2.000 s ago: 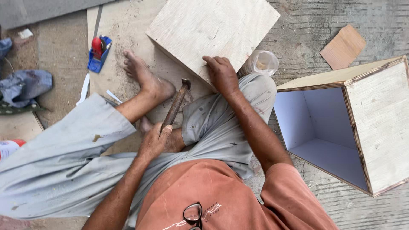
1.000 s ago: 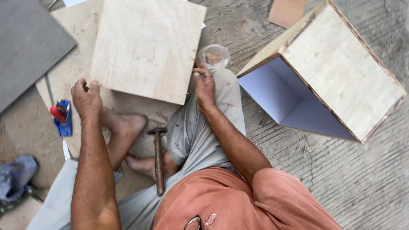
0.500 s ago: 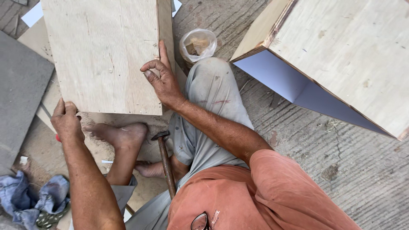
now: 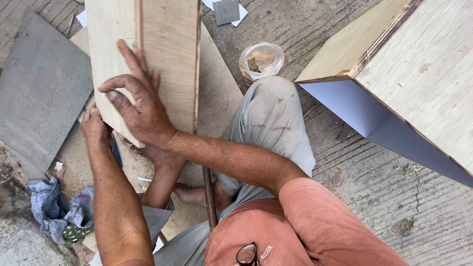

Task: The person sits on the ground assembling plywood boxes, hammering nails along the edges of box panels with a hammer while steadying the wood with the other hand. He repositions the boxes, turns them over, and hammers nails into different sides, working on several boxes one after another.

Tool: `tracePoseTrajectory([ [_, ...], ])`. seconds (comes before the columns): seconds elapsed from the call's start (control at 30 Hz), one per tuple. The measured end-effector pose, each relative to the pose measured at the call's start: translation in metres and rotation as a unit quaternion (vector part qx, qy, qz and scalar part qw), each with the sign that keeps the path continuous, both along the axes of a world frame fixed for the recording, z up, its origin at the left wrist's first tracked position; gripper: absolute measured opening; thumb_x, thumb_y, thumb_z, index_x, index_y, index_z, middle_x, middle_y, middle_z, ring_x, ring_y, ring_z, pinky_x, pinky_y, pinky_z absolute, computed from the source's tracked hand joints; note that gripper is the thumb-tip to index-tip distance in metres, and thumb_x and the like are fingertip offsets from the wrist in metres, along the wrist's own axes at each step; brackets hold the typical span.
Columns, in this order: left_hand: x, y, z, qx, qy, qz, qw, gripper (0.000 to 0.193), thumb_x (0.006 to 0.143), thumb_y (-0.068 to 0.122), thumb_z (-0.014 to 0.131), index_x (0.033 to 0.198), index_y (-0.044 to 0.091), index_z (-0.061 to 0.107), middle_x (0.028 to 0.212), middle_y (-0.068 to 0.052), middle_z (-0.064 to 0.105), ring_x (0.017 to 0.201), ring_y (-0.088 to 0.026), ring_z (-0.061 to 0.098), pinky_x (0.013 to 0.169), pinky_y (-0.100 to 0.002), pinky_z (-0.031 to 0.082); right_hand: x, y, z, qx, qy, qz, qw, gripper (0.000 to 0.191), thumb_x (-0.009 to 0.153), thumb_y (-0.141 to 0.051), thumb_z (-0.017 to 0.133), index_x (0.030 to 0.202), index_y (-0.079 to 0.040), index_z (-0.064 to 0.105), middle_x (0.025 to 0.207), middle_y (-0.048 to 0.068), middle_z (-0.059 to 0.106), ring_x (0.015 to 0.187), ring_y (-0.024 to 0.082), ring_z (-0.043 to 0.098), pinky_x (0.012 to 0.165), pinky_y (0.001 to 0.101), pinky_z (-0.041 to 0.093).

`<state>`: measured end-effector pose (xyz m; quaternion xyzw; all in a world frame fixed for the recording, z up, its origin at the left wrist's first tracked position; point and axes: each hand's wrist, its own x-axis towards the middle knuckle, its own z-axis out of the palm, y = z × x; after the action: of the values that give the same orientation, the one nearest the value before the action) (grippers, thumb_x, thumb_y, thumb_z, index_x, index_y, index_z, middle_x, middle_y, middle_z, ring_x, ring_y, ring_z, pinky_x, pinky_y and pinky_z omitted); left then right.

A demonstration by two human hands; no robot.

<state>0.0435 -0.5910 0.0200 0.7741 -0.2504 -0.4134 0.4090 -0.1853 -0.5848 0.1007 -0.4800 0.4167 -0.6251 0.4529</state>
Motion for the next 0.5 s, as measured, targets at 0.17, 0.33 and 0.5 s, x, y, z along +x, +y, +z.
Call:
tracePoseTrajectory([
  [0.17,-0.001,-0.003,0.007,0.036,-0.067,-0.034,0.997,0.049,0.109,0.045,0.055,0.128,0.002,0.068,0.12,-0.017,0.073,0.106,-0.021,0.076,0.082,-0.035,0.067,0.046,-0.008,0.011,-0.022,-0.02,0.005,1.0,0.016,0.113,-0.034,0.058,0.106,-0.025,0.068,0.17,-0.006,0.016,0.164,0.025,0.002,0.135,0.0591,-0.013],
  [0.33,0.007,-0.004,0.015,0.111,-0.156,0.029,0.981,0.044,0.099,0.049,0.056,0.123,0.013,0.067,0.114,-0.011,0.072,0.098,-0.02,0.074,0.074,-0.032,0.065,0.069,-0.019,0.014,-0.039,-0.007,0.005,0.999,0.016,0.113,-0.034,0.057,0.108,-0.025,0.069,0.168,-0.007,0.023,0.162,0.022,0.009,0.136,0.059,-0.011],
  [0.5,-0.003,0.024,0.046,-0.12,-0.104,-0.005,0.987,0.052,0.105,0.053,0.053,0.124,0.008,0.069,0.121,-0.014,0.072,0.111,-0.021,0.068,0.09,-0.034,0.056,0.068,-0.022,0.013,-0.034,0.045,0.016,0.998,0.015,0.114,-0.032,0.055,0.11,-0.025,0.068,0.171,-0.005,0.029,0.163,0.023,0.01,0.133,0.0616,-0.014],
])
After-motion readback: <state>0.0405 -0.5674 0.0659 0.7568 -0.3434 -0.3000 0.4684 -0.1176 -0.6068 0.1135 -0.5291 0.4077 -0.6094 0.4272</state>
